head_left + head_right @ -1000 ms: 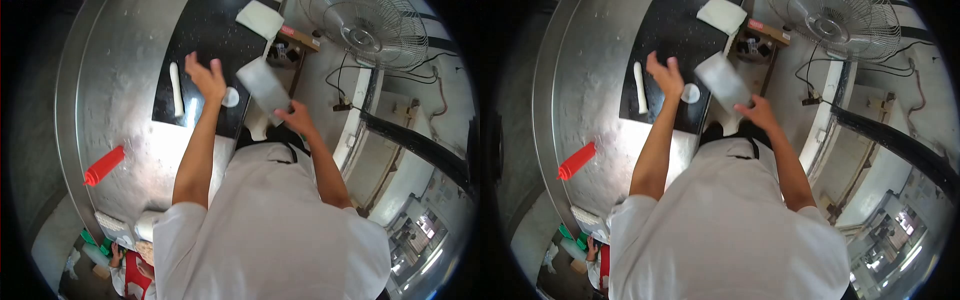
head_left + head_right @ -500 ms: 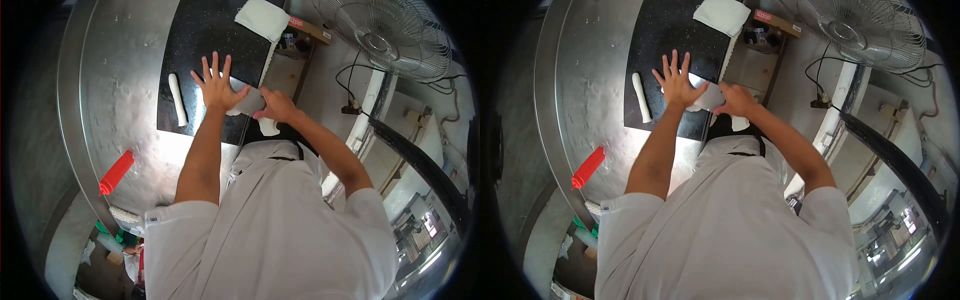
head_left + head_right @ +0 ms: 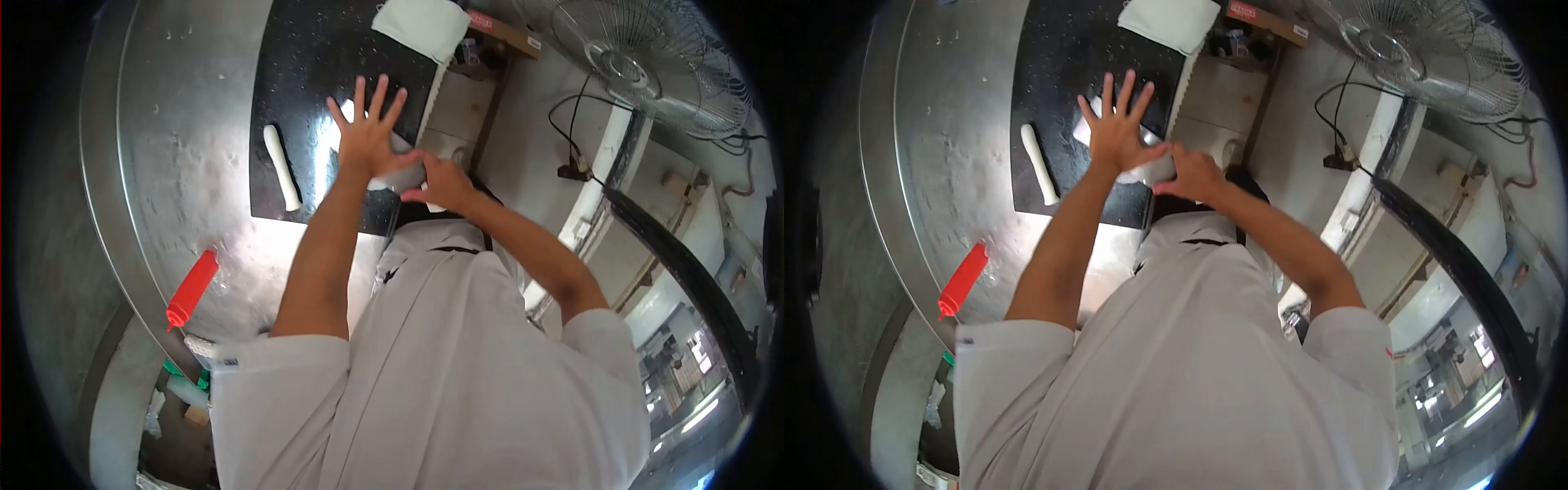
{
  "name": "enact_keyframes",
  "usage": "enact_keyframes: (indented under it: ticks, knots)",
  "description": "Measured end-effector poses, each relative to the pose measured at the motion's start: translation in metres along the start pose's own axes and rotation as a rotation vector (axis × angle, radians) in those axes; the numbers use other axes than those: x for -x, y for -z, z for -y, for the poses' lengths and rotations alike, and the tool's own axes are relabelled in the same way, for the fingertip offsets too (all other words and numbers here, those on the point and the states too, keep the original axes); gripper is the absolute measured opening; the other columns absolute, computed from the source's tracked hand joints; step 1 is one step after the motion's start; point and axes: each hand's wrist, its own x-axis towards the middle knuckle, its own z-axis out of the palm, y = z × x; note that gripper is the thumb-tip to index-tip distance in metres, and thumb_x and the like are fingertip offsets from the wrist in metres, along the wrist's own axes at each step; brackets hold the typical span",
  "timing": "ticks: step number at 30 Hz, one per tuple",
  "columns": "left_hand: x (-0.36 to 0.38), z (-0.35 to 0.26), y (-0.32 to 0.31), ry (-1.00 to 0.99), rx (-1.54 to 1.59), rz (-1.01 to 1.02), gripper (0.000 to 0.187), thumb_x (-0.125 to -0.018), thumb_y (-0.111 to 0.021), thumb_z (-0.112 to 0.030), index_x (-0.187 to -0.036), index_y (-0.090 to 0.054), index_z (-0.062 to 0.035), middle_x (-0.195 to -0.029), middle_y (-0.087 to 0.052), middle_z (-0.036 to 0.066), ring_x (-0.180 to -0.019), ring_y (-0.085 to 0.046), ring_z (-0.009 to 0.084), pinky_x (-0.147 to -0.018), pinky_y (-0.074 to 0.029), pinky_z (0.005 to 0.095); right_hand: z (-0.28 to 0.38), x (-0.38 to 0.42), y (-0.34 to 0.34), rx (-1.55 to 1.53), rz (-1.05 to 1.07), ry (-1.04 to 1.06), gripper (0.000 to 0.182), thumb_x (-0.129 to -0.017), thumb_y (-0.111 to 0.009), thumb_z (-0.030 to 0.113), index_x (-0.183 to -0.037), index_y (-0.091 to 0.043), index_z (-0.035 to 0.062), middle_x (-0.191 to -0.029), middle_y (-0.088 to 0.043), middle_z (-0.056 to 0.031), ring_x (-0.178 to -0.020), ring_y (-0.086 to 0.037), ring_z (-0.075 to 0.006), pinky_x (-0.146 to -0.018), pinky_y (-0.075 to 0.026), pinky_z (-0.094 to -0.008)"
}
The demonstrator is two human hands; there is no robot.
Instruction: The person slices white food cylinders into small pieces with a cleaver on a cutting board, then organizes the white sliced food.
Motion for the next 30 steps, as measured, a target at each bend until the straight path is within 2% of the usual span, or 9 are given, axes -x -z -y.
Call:
enact_keyframes:
  ticks: [5, 10, 13, 14, 16, 20, 24, 27, 30]
  knots:
    - [-0.052, 0.031, 0.012, -0.039, -0.023, -0.134, 0.115, -0.065, -0.078, -0.073, -0.162, -0.033, -0.0316, -0.172, -0.021, 0.003, -0.159, -0.014, 0.0358, -0.113, -0.013, 0.0807, 0.038, -0.041, 0.05, 0.142, -0.121, 0.04, 0.083, -0.067, -0.093, 0.045, -0.123, -0.056, -0.0038, -0.099, -0.071, -0.0304, -0.095, -0.071, -0.0474, -0.084, -0.058, -0.0512]
    - [0.016, 0.007, 0.001, -0.184, 0.011, 0.051, 0.122, -0.062, -0.076, -0.079, -0.164, -0.031, -0.0295, -0.173, -0.014, 0.014, -0.159, -0.006, 0.0425, -0.114, -0.005, 0.0804, 0.011, 0.018, -0.008, 0.033, -0.041, 0.08, 0.087, -0.068, -0.091, 0.051, -0.122, -0.054, -0.0067, -0.1, -0.07, -0.0325, -0.097, -0.07, -0.0497, -0.085, -0.058, -0.0536]
    - [0.012, -0.013, 0.002, -0.179, -0.042, 0.212, 0.124, -0.058, -0.074, -0.083, -0.163, -0.034, -0.0306, -0.174, -0.014, 0.009, -0.16, -0.006, 0.0408, -0.108, -0.005, 0.0856, -0.015, 0.017, -0.01, 0.107, -0.135, 0.145, 0.088, -0.068, -0.09, 0.056, -0.12, -0.053, -0.0037, -0.097, -0.071, -0.0322, -0.093, -0.071, -0.0501, -0.084, -0.057, -0.0547]
    - [0.003, -0.014, -0.001, -0.174, -0.071, 0.169, 0.122, -0.058, -0.071, -0.084, -0.162, -0.035, -0.0329, -0.174, -0.016, 0.006, -0.16, -0.008, 0.041, -0.107, -0.007, 0.0863, -0.023, 0.02, -0.012, 0.14, -0.187, 0.191, 0.087, -0.068, -0.089, 0.058, -0.12, -0.053, -0.0026, -0.097, -0.071, -0.0322, -0.092, -0.071, -0.0501, -0.083, -0.057, -0.055]
    - [-0.009, -0.015, -0.004, -0.108, -0.021, -0.002, 0.12, -0.06, -0.07, -0.085, -0.163, -0.032, -0.0357, -0.173, -0.02, 0.005, -0.159, -0.013, 0.0405, -0.106, -0.011, 0.0871, -0.009, 0.005, 0.036, 0.199, 0.039, 0.024, 0.087, -0.068, -0.088, 0.06, -0.118, -0.053, -0.002, -0.098, -0.071, -0.0312, -0.091, -0.071, -0.0491, -0.082, -0.058, -0.0547]
    - [-0.045, 0.007, 0.002, 0.102, -0.082, -0.209, 0.118, -0.065, -0.072, -0.083, -0.164, -0.028, -0.0363, -0.172, -0.022, 0.005, -0.158, -0.015, 0.0369, -0.111, -0.015, 0.0834, 0.012, -0.059, 0.105, 0.349, 0.007, 0.364, 0.08, -0.067, -0.092, 0.052, -0.115, -0.058, -0.0031, -0.1, -0.071, -0.0308, -0.096, -0.071, -0.0445, -0.084, -0.058, -0.0495]
    - [-0.003, 0.014, -0.006, -0.06, -0.046, -0.11, 0.12, -0.064, -0.072, -0.084, -0.164, -0.027, -0.0364, -0.174, -0.013, 0.008, -0.16, -0.007, 0.0395, -0.111, -0.009, 0.0846, 0.01, -0.021, 0.047, 0.163, 0.076, 0.22, 0.085, -0.064, -0.095, 0.048, -0.119, -0.057, -0.0041, -0.102, -0.071, -0.0308, -0.1, -0.07, -0.0489, -0.086, -0.058, -0.0515]
    - [0.014, -0.022, -0.006, -0.069, -0.042, 0.073, 0.119, -0.063, -0.071, -0.085, -0.163, -0.032, -0.0357, -0.174, -0.014, 0.008, -0.159, -0.007, 0.0445, -0.107, -0.008, 0.0869, -0.016, 0.012, 0.019, 0.112, 0.012, 0.21, 0.09, -0.065, -0.087, 0.066, -0.113, -0.052, -0.0012, -0.09, -0.069, -0.0317, -0.089, -0.07, -0.0515, -0.084, -0.056, -0.0561]
    - [-0.02, -0.022, -0.013, -0.016, -0.025, -0.101, 0.116, -0.063, -0.071, -0.084, -0.161, -0.037, -0.033, -0.172, -0.023, 0.009, -0.157, -0.015, 0.0443, -0.103, -0.012, 0.0879, -0.032, -0.012, 0.059, 0.309, 0.053, 0.234, 0.086, -0.068, -0.088, 0.061, -0.114, -0.05, -0.0023, -0.089, -0.069, -0.0315, -0.089, -0.069, -0.0516, -0.08, -0.056, -0.0545]
